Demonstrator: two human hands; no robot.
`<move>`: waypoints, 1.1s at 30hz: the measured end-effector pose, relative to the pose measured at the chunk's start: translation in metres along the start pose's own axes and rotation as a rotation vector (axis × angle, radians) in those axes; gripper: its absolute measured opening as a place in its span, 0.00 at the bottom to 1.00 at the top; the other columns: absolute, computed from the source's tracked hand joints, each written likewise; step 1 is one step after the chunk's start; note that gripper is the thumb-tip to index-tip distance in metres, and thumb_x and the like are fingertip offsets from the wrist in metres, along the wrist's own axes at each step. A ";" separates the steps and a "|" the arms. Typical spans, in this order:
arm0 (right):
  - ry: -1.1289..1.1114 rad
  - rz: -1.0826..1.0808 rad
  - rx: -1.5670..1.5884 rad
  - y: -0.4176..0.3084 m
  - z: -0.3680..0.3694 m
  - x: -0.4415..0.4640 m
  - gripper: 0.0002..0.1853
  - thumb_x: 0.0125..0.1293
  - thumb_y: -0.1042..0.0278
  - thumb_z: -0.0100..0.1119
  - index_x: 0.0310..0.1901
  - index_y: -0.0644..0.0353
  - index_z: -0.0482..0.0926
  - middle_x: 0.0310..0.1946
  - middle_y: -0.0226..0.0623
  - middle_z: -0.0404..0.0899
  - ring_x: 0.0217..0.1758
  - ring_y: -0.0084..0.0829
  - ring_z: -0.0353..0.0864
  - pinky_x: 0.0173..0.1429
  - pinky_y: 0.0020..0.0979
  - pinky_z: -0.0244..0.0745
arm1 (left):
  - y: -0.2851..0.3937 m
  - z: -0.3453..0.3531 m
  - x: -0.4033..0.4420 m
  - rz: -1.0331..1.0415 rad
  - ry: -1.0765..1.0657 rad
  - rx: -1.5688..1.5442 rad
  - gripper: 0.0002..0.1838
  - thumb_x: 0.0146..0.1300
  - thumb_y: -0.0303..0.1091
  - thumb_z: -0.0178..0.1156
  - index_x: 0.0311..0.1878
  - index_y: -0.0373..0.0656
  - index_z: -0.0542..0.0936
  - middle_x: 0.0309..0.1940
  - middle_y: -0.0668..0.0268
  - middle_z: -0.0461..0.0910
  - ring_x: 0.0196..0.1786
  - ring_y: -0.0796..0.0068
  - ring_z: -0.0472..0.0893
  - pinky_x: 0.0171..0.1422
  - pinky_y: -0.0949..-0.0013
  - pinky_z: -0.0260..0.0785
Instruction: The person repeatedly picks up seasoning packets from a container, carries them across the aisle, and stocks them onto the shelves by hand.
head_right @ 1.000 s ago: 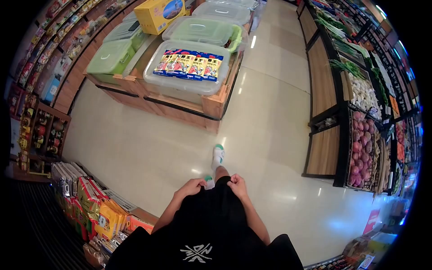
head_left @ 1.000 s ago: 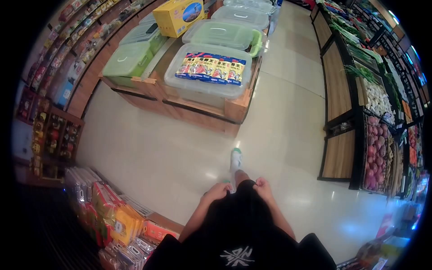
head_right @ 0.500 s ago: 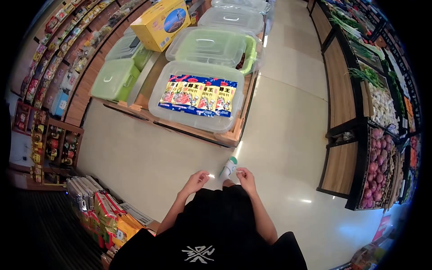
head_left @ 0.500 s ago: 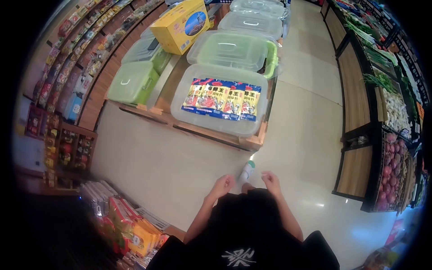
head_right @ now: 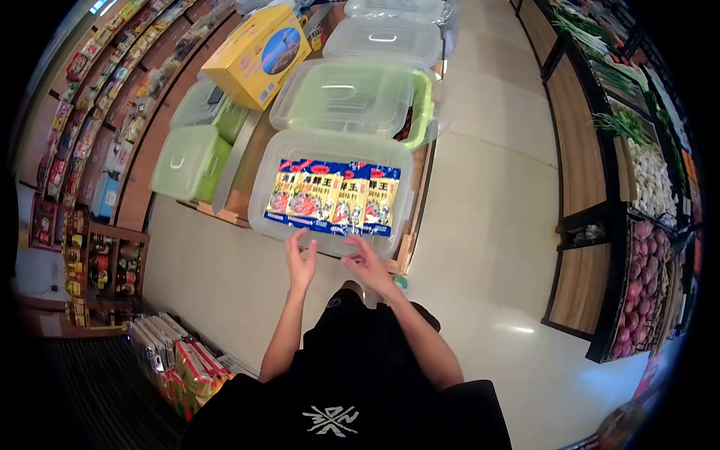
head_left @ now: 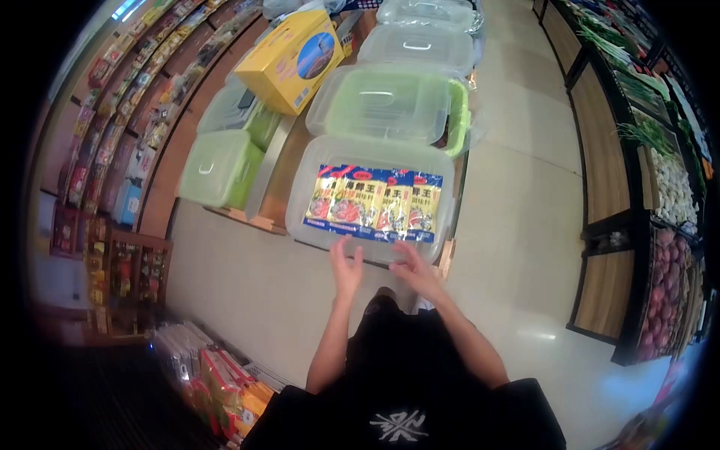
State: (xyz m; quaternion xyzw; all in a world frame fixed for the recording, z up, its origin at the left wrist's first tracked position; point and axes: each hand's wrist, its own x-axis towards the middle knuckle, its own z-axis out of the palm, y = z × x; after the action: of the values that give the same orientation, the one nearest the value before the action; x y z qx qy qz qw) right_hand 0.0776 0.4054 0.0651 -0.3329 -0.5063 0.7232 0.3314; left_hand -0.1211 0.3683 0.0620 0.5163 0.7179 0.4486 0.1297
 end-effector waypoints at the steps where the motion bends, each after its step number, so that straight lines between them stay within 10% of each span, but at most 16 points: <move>1: 0.008 -0.022 -0.011 -0.003 0.004 0.008 0.34 0.63 0.69 0.63 0.68 0.56 0.58 0.62 0.36 0.67 0.47 0.22 0.73 0.48 0.24 0.71 | -0.001 -0.003 0.012 0.038 0.034 0.077 0.22 0.63 0.36 0.61 0.57 0.40 0.70 0.52 0.56 0.72 0.57 0.60 0.71 0.56 0.61 0.66; 7: 0.080 -0.064 -0.201 -0.001 0.031 0.040 0.42 0.61 0.68 0.62 0.73 0.57 0.47 0.69 0.44 0.59 0.46 0.27 0.78 0.39 0.26 0.74 | -0.040 -0.006 0.067 -0.013 -0.028 0.221 0.33 0.59 0.44 0.64 0.63 0.37 0.65 0.55 0.46 0.68 0.62 0.49 0.65 0.68 0.55 0.54; 14: 0.215 -0.118 -0.330 -0.001 0.056 0.055 0.45 0.59 0.65 0.65 0.71 0.64 0.47 0.64 0.53 0.61 0.40 0.29 0.79 0.40 0.26 0.74 | -0.067 -0.019 0.101 -0.121 -0.208 0.058 0.26 0.57 0.45 0.66 0.49 0.34 0.73 0.37 0.56 0.76 0.40 0.63 0.75 0.46 0.64 0.67; 19: 0.369 -0.037 -0.159 0.004 0.057 0.066 0.42 0.60 0.64 0.65 0.70 0.65 0.51 0.48 0.40 0.69 0.34 0.19 0.70 0.39 0.22 0.71 | -0.087 -0.032 0.110 -0.327 -0.405 -0.167 0.20 0.57 0.46 0.67 0.39 0.37 0.75 0.23 0.67 0.75 0.27 0.78 0.73 0.32 0.71 0.66; 26: 0.458 0.232 -0.095 -0.006 0.072 0.062 0.19 0.64 0.63 0.61 0.52 0.66 0.72 0.31 0.25 0.73 0.29 0.15 0.66 0.34 0.20 0.64 | -0.092 -0.036 0.089 -0.337 -0.543 -0.404 0.13 0.64 0.43 0.63 0.36 0.44 0.74 0.27 0.75 0.74 0.28 0.87 0.69 0.30 0.80 0.60; 33: 0.535 0.265 0.181 -0.005 0.116 0.017 0.16 0.61 0.71 0.58 0.51 0.60 0.73 0.29 0.23 0.72 0.24 0.15 0.63 0.26 0.19 0.58 | -0.062 -0.065 0.067 -0.710 -0.885 -0.862 0.21 0.67 0.45 0.57 0.57 0.41 0.71 0.43 0.67 0.79 0.44 0.79 0.78 0.47 0.73 0.71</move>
State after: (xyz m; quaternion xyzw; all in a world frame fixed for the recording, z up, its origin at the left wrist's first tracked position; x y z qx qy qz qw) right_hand -0.0263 0.3612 0.0982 -0.5439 -0.2868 0.6889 0.3838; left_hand -0.2312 0.3888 0.0688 0.2878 0.4814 0.3717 0.7398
